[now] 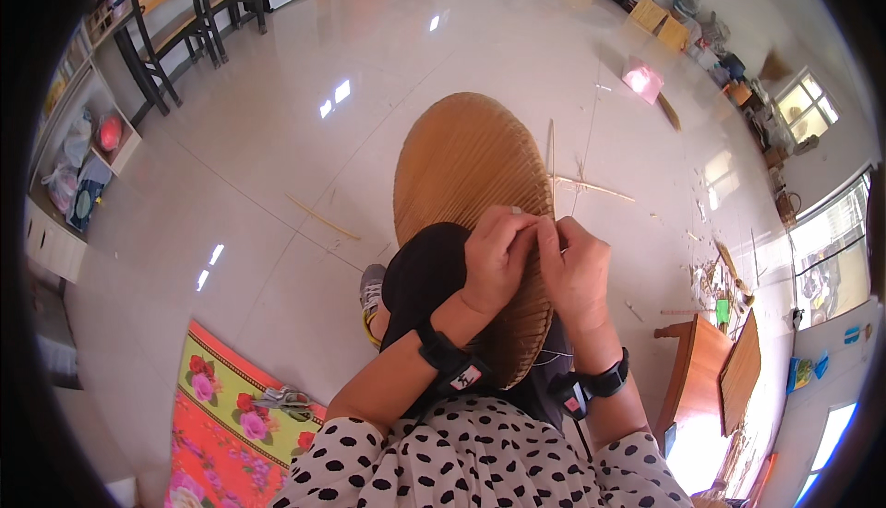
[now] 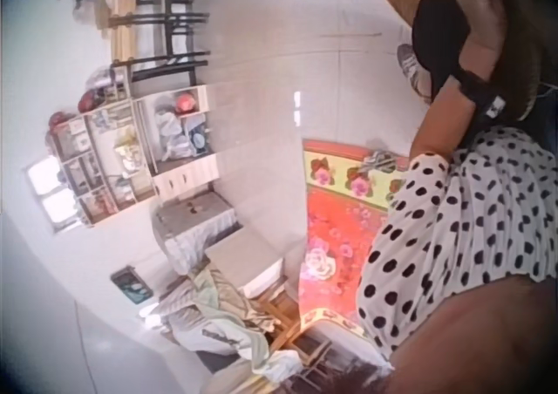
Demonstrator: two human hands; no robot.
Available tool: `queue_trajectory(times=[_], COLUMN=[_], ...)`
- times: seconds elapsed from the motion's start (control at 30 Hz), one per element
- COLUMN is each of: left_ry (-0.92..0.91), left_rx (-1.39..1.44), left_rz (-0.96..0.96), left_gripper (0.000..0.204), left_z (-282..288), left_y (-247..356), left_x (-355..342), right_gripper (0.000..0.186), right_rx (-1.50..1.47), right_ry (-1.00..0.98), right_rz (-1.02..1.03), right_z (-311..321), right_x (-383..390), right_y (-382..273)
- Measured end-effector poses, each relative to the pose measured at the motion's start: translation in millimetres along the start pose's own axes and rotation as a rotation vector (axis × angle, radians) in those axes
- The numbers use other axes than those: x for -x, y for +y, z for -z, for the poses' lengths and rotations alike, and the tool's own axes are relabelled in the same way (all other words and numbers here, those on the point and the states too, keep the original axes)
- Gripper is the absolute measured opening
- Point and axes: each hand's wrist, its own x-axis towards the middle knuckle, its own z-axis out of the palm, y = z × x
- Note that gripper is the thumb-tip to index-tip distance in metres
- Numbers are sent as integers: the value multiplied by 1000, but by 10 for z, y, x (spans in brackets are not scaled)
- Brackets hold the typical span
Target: The person sits on the floor and sews a white thread along the edge of a bamboo fan using a needle. They pull the thread through the bamboo slats, tie knots, and cut the thread with scissors multiple times.
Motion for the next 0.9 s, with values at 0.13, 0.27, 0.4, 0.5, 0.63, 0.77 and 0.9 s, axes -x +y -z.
queue_trajectory(times=[0.13, 0.27, 0.4, 0.5, 0.63, 0.77, 0.9], left_ry=[40, 62, 236, 240, -3, -99, -101], left_rx=[5, -11, -81, 132, 684, 871, 926], left_rz=[51, -28, -27, -164, 300, 599, 590], left_gripper=[11, 10, 9, 4, 14, 18, 16], left_z=[-77, -65, 278, 504, 444, 542, 1021], left_y=[-30, -29, 202, 255, 386, 609, 644], left_x=[-22, -52, -193, -451, -431, -560, -728], right_gripper=[35, 36, 36, 35, 34, 34, 34], right_rx=[5, 20, 58, 51, -15, -12, -17], right_ry=[16, 41, 84, 66, 93, 99, 113], right_rz=[-26, 2, -32, -99, -82, -89, -83], right_z=[-42, -51, -44, 22, 3, -16, 1], right_x=[-104, -118, -114, -157, -130, -109, -90], right_y=[26, 24, 154, 292, 291, 266, 296])
